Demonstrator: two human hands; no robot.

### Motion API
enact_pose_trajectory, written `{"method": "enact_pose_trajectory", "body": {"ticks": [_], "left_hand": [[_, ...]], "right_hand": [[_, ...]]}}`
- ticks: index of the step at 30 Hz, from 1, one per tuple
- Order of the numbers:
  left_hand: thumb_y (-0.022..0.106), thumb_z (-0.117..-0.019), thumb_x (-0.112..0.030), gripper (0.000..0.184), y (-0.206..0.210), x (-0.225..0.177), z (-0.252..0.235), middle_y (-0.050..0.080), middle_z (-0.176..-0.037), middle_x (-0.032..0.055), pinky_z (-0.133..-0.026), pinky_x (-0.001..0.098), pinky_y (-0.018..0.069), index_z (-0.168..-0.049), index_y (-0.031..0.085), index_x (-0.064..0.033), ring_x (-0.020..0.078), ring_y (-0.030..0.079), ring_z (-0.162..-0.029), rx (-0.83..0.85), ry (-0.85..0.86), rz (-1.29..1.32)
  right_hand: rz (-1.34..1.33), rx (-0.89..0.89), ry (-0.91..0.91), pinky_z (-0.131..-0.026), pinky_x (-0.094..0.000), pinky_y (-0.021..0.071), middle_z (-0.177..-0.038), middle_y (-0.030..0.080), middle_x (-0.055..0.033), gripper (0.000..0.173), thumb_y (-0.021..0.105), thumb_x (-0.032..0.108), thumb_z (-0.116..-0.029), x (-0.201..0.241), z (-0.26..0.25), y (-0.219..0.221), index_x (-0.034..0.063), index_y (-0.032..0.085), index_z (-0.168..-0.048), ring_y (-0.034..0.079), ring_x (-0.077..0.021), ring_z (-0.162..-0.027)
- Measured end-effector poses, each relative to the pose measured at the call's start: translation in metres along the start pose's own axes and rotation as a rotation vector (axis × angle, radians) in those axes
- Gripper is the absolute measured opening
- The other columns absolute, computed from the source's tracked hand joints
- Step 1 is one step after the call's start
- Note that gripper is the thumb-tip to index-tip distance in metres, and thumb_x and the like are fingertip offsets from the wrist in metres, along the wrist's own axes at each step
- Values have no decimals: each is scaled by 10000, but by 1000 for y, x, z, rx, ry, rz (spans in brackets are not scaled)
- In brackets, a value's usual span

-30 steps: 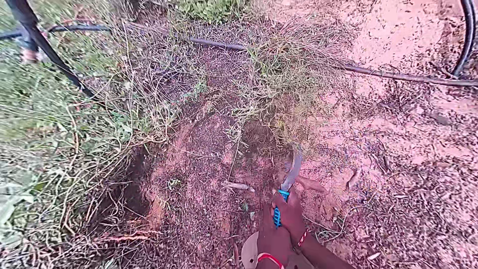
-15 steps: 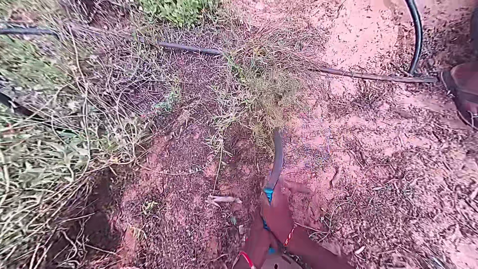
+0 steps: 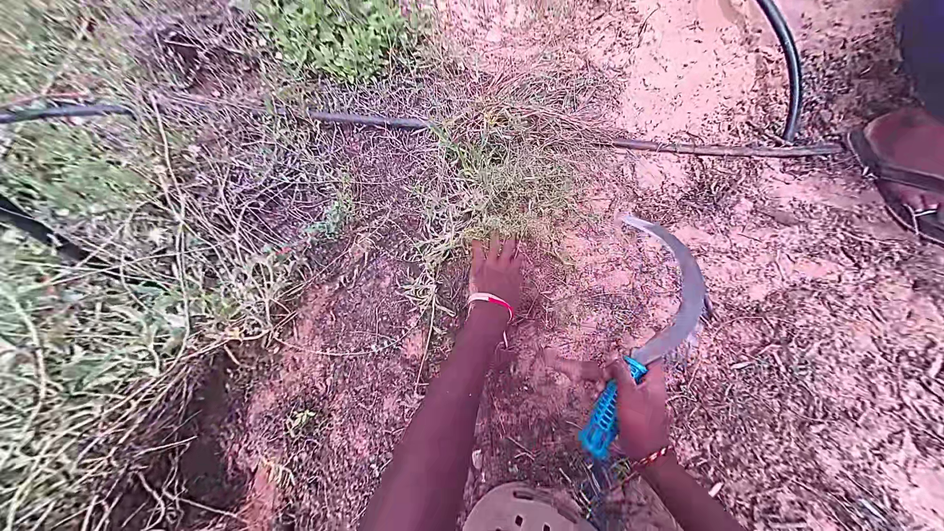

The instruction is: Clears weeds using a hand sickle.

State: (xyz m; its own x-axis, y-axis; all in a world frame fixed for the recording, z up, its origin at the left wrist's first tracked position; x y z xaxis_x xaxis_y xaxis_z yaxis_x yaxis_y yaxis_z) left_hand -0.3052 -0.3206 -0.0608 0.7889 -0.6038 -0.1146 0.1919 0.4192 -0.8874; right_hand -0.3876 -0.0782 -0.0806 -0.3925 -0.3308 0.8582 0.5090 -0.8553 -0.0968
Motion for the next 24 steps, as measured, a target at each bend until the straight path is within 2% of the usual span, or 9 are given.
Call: {"method": "enact_pose_trajectory", "body": {"ticks": [2,4,8,12,16,18,21,22,24], "left_hand": [[430,-1090,-275,480,-13,28,-7,318,-1687,53,-1233,669,30,-1536,485,-108,362,145,-1589,-49,-126,-94],[453,-1076,-212,479,-18,45,-4,345,-1672,66,-1234,678,-4,-1540,477,-98,346,169,-1586,-66,-153,-101],[400,-1086,-202,496,-17,50,8,280,-1703,40,-1247,645,7,-1575,429,-122,296,153,-1597,-17,-164,-142],[467,-1065,-211,473,-18,40,10,374,-1648,108,-1236,640,91,-1504,503,-36,334,242,-1562,16,-191,-197],[541,-1034,-157,394,-26,42,4,434,-1603,130,-1236,625,153,-1389,608,0,340,313,-1529,17,-128,-249],[561,-1013,-100,314,-29,51,12,504,-1539,159,-1228,636,171,-1284,674,12,366,357,-1502,6,-52,-250],[563,-1007,-97,268,-29,57,28,588,-1428,176,-1201,651,215,-1201,711,12,393,449,-1421,-5,40,-227],[555,-1024,-120,274,-27,56,33,595,-1414,181,-1192,650,224,-1209,707,13,398,460,-1408,4,54,-217],[528,-1049,-152,298,-21,55,41,590,-1420,184,-1183,647,234,-1240,690,10,397,465,-1404,16,45,-188]], "right_hand": [[-142,30,137,-454,-298,562,-663,524,-39,246,451,20,-1047,-3,-15,20,-4,358,-1274,570,-123,-452],[-137,142,263,-449,-295,552,-684,498,-49,200,441,28,-1068,-4,-32,49,2,361,-1249,553,-129,-456],[-53,270,273,-477,-326,549,-718,504,-71,227,471,22,-1048,4,-54,91,-17,389,-1256,555,-161,-490],[30,281,324,-450,-313,542,-685,491,-56,224,460,22,-1058,4,-25,58,4,371,-1263,539,-146,-453],[340,361,221,-479,-355,564,-748,574,-92,541,531,52,-962,-23,43,-18,-53,319,-1449,593,-170,-489],[376,369,192,-504,-350,570,-744,575,-72,619,538,63,-932,-30,69,-38,-100,271,-1466,602,-146,-499],[231,169,61,-460,-288,555,-639,554,3,501,541,65,-882,-22,49,-28,-71,362,-1330,585,-89,-455],[155,116,20,-460,-284,547,-655,564,-7,487,546,65,-882,-13,28,-13,-72,386,-1321,585,-94,-464],[18,135,73,-450,-270,549,-682,532,-29,325,497,3,-992,15,-23,34,-36,370,-1289,570,-102,-460]]}}
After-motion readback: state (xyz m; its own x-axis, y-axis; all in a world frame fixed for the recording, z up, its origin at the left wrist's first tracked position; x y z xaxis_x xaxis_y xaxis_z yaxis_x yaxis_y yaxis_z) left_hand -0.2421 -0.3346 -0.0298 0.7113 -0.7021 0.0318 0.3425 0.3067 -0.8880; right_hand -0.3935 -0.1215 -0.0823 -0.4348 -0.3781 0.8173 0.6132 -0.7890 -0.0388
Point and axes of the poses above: each hand's wrist, its own z-axis away from the middle knuckle, its own y-axis out of the palm, x = y × z, the point moved 5 cm from there along -z, towards the middle knuckle
